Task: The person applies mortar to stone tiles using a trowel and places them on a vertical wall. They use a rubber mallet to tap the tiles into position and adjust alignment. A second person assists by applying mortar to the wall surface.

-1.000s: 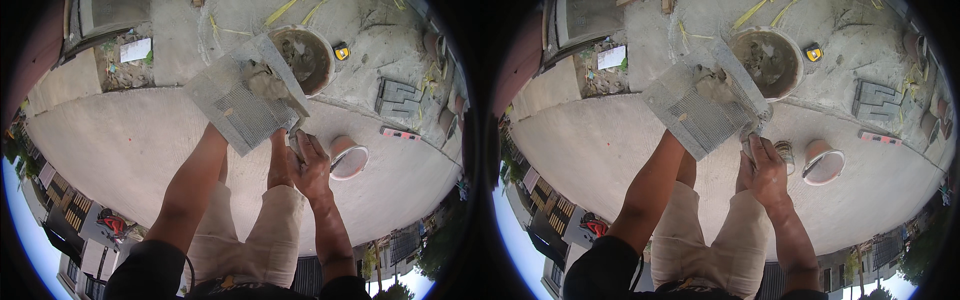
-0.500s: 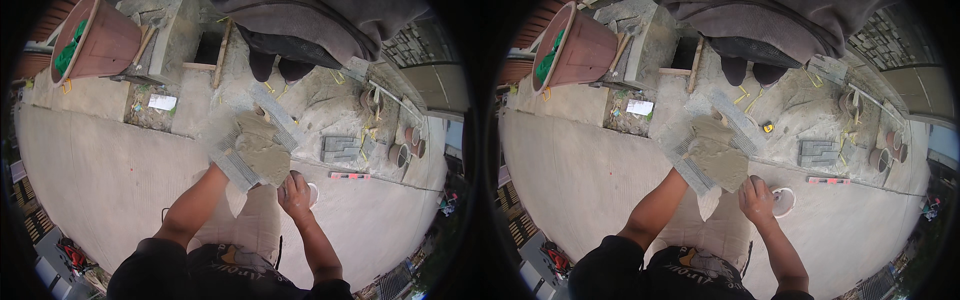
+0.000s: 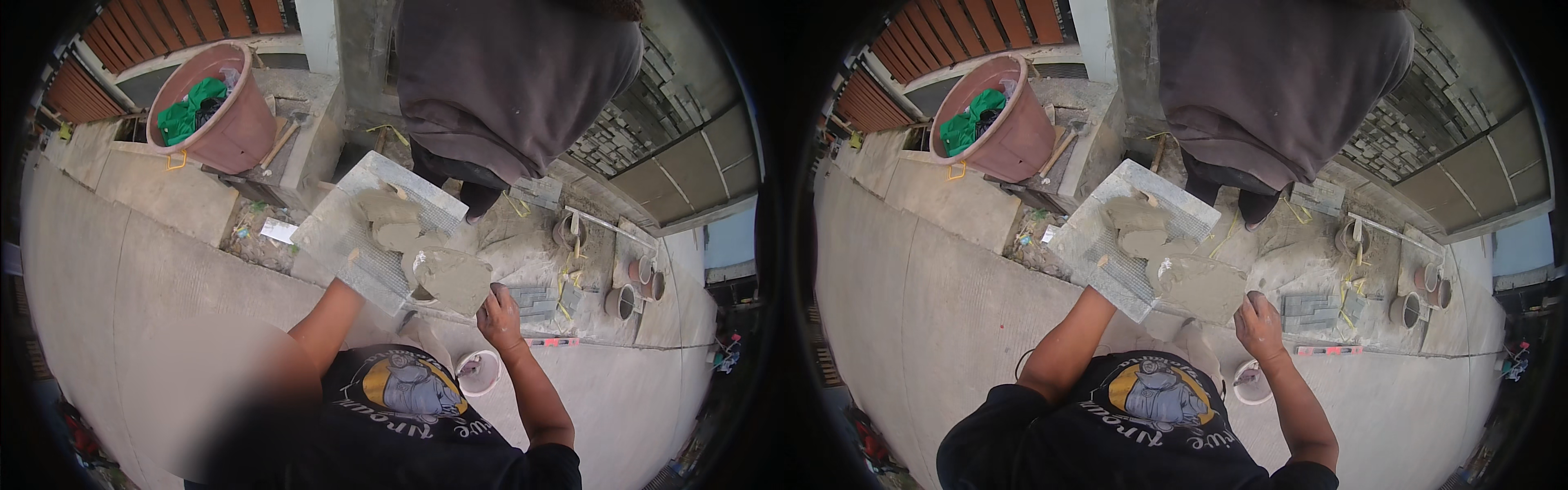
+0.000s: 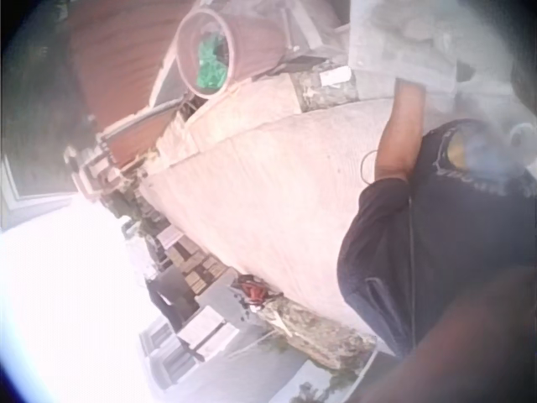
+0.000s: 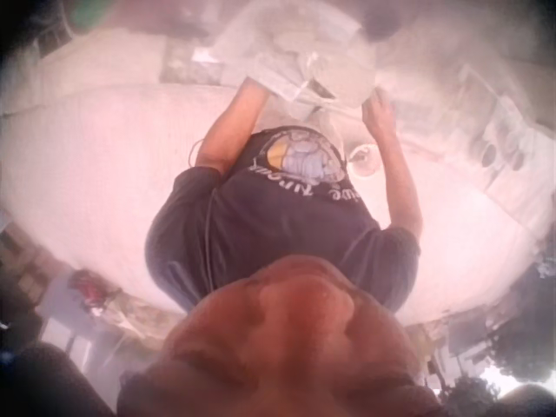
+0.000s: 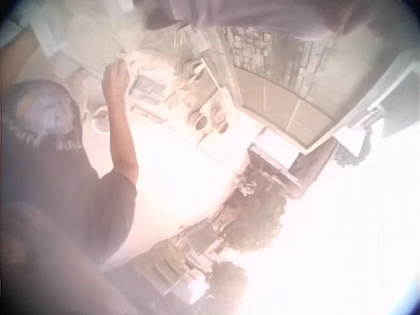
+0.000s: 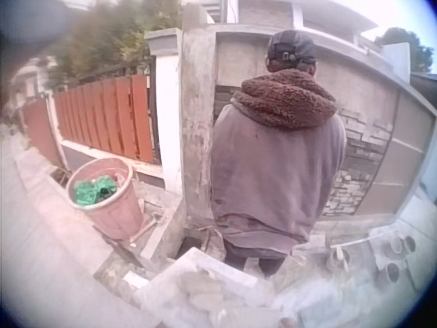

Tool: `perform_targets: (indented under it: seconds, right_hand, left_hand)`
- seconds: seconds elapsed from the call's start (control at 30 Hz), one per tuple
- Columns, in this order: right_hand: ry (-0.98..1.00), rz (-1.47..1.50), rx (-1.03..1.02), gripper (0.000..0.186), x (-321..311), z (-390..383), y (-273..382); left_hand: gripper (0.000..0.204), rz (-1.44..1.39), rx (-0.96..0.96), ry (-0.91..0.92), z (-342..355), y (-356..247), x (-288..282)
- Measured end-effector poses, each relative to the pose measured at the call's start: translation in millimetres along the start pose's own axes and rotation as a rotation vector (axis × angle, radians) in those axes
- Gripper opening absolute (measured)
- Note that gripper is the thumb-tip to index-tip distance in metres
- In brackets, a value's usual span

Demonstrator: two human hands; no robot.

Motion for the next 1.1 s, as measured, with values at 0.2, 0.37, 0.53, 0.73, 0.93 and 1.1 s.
perform_targets:
  seconds: [0.2, 0.37, 0.53, 0.73, 0.93, 1.1]
  right_hand:
    - [0.037, 0.098, 0.049, 0.031, -48.6, 19.9, 30.0]
    - [0.475, 1.042, 0.561, 0.039, -35.0, 69.2, 66.3]
    - [0.794, 1.419, 0.837, 0.042, -8.4, 75.5, 103.2]
    - [0.82, 0.329, 0.22, 0.034, -34.9, 130.6, 116.6]
    - [0.572, -0.304, -0.107, 0.023, -93.4, 167.2, 154.3]
    - [0.506, -0.4, -0.025, 0.026, -110.5, 173.2, 150.1]
  left_hand:
    - [0.074, 0.02, 0.041, 0.032, -34.2, -43.0, 13.0]
    - [0.074, 0.001, 0.035, 0.083, -36.7, -56.4, 19.8]
    - [0.073, -0.026, 0.014, 0.177, -15.0, -58.3, 39.0]
    - [0.073, -0.054, -0.004, 0.221, -20.7, -61.9, 41.2]
    - [0.072, -0.073, -0.03, 0.243, -30.4, -58.7, 39.2]
    - [0.072, -0.102, -0.044, 0.225, -49.9, -49.5, 26.8]
Point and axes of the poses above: each hand's wrist, its own z-axis towards the middle knuckle, its own x-axis out of the palm, y = z × x, the point moved 9 cm from there along z, towards the middle knuckle, and after that the axes turned 9 degrees about y, right-handed, at the moved point
